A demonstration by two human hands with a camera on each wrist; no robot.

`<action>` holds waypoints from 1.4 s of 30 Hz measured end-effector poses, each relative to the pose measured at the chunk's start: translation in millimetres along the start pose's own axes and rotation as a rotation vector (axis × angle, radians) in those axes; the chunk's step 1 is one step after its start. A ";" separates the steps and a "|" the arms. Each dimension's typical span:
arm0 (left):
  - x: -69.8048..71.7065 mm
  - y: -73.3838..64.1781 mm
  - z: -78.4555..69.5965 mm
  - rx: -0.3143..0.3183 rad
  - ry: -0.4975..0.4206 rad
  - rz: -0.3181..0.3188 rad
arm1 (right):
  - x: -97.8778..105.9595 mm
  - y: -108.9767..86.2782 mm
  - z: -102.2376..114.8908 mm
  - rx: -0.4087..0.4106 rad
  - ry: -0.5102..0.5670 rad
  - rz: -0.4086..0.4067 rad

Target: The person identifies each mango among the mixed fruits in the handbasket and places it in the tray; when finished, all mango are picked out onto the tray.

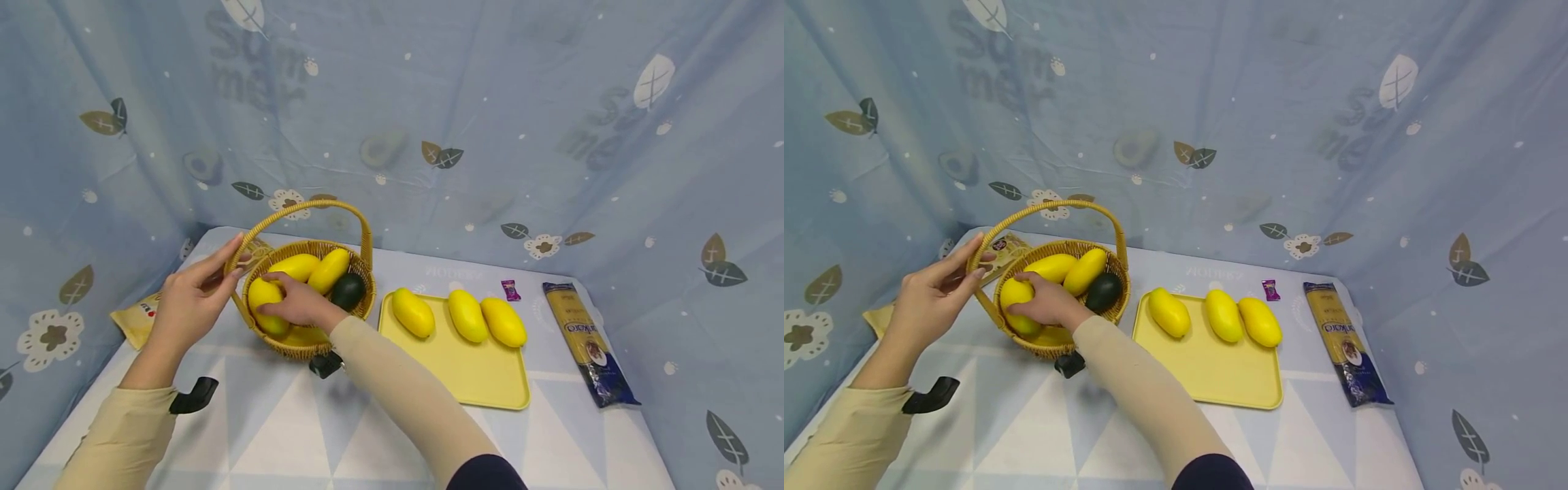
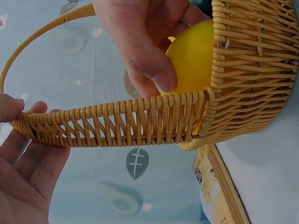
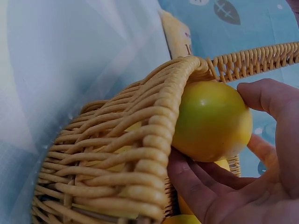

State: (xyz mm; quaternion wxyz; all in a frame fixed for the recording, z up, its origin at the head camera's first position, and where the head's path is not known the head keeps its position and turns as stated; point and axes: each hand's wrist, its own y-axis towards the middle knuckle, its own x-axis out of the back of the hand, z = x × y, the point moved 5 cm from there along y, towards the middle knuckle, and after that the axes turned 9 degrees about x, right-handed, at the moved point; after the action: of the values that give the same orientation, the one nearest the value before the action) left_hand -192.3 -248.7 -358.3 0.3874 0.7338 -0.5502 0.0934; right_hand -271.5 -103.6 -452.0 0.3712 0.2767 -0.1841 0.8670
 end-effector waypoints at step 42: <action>-0.8 0.3 1.2 0.005 -0.014 0.001 | 100.8 -124.9 -31.2 0.188 -0.119 -0.093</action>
State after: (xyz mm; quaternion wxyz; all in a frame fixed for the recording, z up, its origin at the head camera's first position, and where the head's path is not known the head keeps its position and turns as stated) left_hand -193.2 -249.0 -359.5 0.3816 0.7352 -0.5530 0.0897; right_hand -246.7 49.4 -399.9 0.3720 0.3695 -0.1106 0.8443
